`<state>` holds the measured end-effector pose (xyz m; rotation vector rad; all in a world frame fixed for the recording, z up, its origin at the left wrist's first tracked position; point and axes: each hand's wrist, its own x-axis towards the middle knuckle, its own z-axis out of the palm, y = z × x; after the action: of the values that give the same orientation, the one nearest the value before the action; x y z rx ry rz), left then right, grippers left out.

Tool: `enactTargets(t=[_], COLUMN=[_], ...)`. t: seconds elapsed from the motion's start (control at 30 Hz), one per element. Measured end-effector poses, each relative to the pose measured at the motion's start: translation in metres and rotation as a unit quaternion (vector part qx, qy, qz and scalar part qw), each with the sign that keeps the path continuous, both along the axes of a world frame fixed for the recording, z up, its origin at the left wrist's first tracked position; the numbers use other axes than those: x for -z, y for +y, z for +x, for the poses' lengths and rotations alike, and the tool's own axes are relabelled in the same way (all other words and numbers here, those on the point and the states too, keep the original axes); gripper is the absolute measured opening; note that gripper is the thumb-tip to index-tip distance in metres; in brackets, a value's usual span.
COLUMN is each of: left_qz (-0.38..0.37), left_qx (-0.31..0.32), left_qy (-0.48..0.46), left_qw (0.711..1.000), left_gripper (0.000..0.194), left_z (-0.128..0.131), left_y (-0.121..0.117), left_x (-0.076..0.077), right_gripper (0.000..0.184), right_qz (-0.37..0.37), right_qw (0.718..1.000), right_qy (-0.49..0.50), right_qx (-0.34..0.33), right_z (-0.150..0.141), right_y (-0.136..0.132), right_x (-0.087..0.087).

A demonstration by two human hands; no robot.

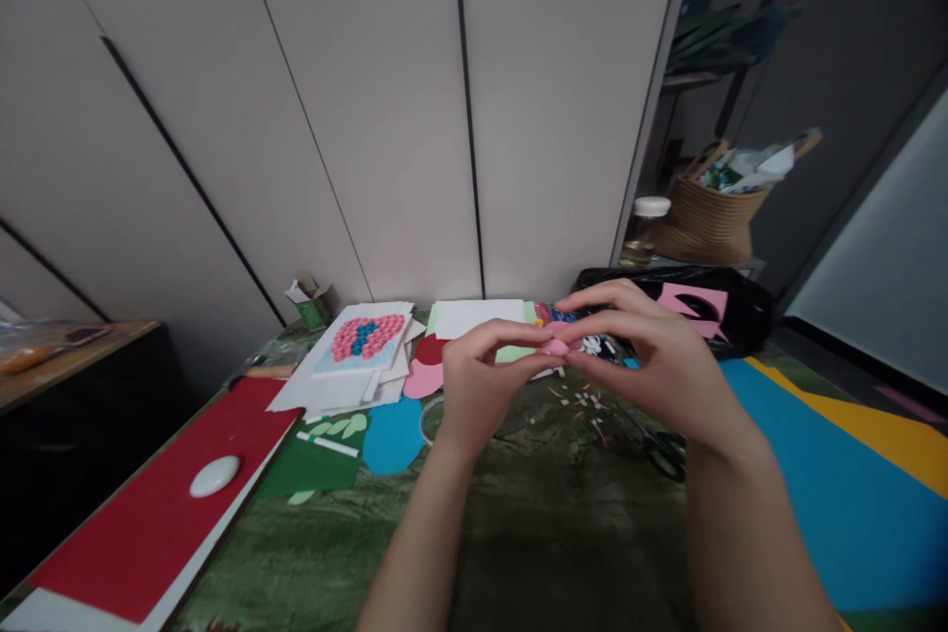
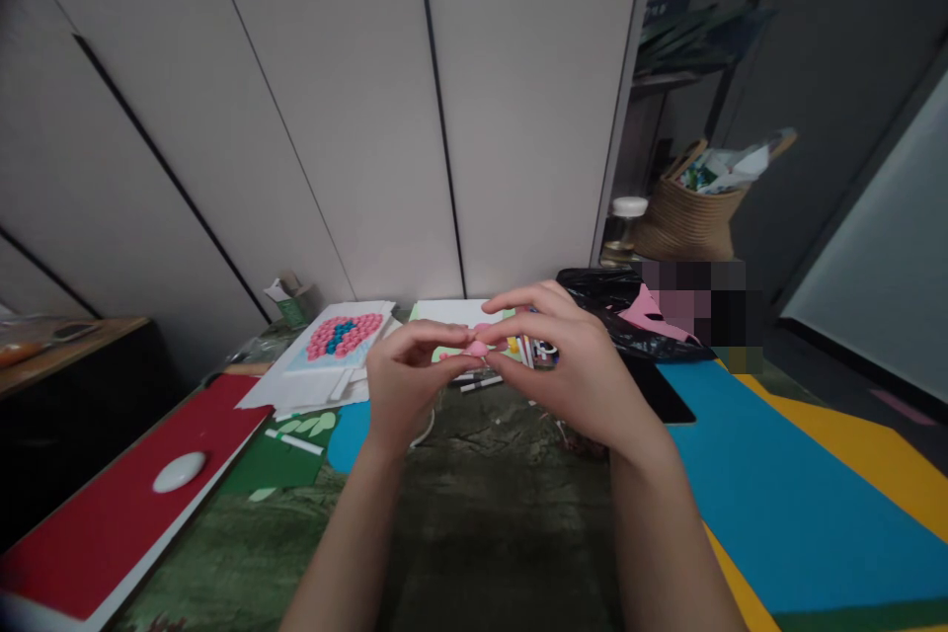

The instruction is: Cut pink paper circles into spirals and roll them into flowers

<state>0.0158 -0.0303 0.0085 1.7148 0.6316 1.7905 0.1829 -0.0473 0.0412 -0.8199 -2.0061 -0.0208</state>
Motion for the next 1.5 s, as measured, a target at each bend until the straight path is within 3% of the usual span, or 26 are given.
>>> enactTargets(t=[0.33,0.77,1.07,1.5], left_qz=[-0.015,-0.051,-0.076,-0.042], left_qx=[-0.084,-0.055,-0.062,-0.129], left_qy=[-0.038,-0.069,-0.036,0.108], left_qw=[0.996,0.995,0.995,0.985], left_gripper=[0.017,0.020,0.023,0.030], left_z=[0.010,0.012,0.008,0.003], left_y=[-0.005,-0.006,-0.002,-0.007], left_x=[-0.002,-0.005,-0.003,-0.006], right_gripper=[0.013,0.016,0.005,0.010], right_qz=[0.059,0.091,0.112,0.163], right_qw=[0.997,0.994,0.989,0.975], right_qy=[0.019,0.014,-0.007,-0.081], right_qx=[0.036,0.062,0.096,0.130], right_z=[-0.003,-0.010,-0.013,-0.016], right_y=[0.005,0.006,0.002,0.002], right_x=[0.002,0.004,0.004,0.008])
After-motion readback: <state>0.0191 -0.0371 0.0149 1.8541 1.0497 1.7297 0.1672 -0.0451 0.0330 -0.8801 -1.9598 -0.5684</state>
